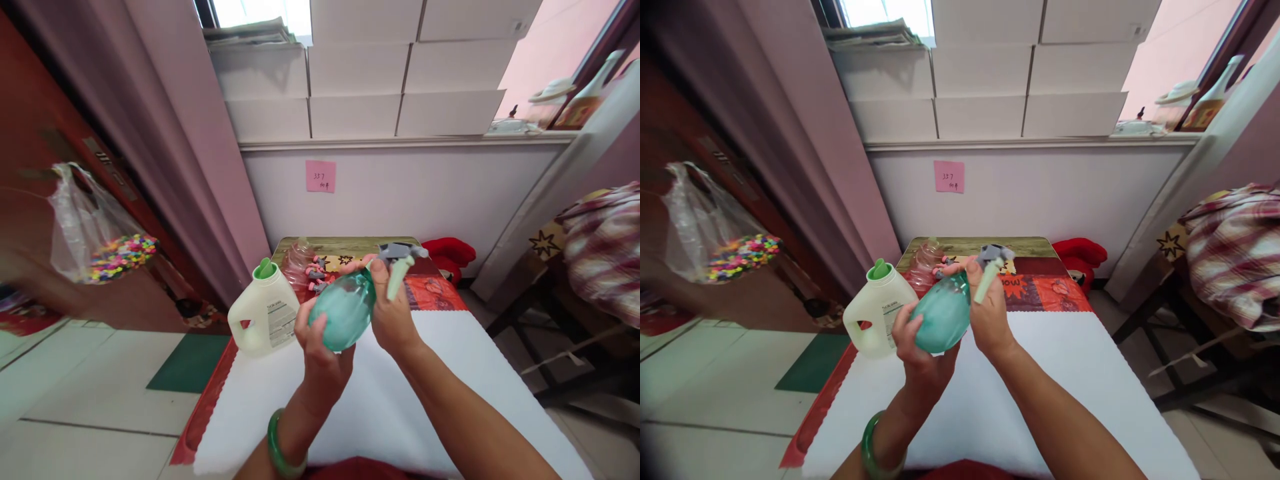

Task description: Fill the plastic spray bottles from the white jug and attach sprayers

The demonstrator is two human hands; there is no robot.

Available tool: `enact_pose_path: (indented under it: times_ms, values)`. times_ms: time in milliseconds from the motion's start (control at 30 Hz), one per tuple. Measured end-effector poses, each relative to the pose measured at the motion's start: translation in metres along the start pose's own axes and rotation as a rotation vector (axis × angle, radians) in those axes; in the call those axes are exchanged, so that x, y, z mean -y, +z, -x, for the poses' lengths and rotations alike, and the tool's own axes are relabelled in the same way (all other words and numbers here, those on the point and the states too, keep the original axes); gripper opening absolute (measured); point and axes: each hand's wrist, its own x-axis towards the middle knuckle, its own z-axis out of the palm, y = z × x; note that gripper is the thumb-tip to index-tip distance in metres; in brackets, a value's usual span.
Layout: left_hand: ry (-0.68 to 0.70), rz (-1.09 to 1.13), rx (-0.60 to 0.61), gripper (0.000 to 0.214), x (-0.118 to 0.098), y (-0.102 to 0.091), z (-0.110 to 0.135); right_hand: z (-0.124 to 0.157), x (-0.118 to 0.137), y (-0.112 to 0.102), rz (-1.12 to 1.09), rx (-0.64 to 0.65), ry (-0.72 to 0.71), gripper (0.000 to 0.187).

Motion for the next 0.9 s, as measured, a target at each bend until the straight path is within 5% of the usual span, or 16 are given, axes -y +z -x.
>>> enact_pose_path:
  times_ms: [100, 200, 267, 333, 400, 467, 533, 667, 900]
  values:
    - [0.166, -0.13, -0.005, 0.082, 0.007, 0.0, 0.0, 0.002, -0.004, 0.002, -0.043, -0.073, -0.054, 0.036]
    - [0.012, 0.122, 0.077, 0.097, 0.001, -0.004, -0.004, -0.002, -0.002, -0.002, -0.045, -0.078, -0.088, 0.035]
    - [-0.303, 0.468, 0.084, 0.104, -0.005, -0.009, -0.011, -0.007, 0.003, -0.006, -0.061, -0.045, -0.101, 0.034]
    - [-0.745, 0.841, 0.134, 0.085, -0.01, -0.015, -0.021, -0.01, 0.008, -0.011, -0.097, 0.013, -0.093, 0.035]
    - [-1.141, 1.192, 0.346, 0.08, -0.012, -0.022, -0.033, -0.012, 0.01, -0.015, -0.117, 0.087, -0.084, 0.036]
    - [-1.352, 1.467, 0.564, 0.091, -0.012, -0.025, -0.041, -0.012, 0.01, -0.018, -0.099, 0.154, -0.084, 0.037]
    - [-1.427, 1.578, 0.582, 0.085, -0.011, -0.026, -0.043, -0.01, 0.009, -0.02, -0.069, 0.201, -0.091, 0.039]
    - [-1.463, 1.531, 0.421, 0.064, -0.014, -0.023, -0.037, -0.007, 0.009, -0.02, -0.006, 0.258, -0.095, 0.039]
    - [-1.291, 1.397, 0.248, 0.05, -0.025, -0.016, -0.027, -0.007, 0.015, -0.018, 0.139, 0.246, -0.08, 0.042]
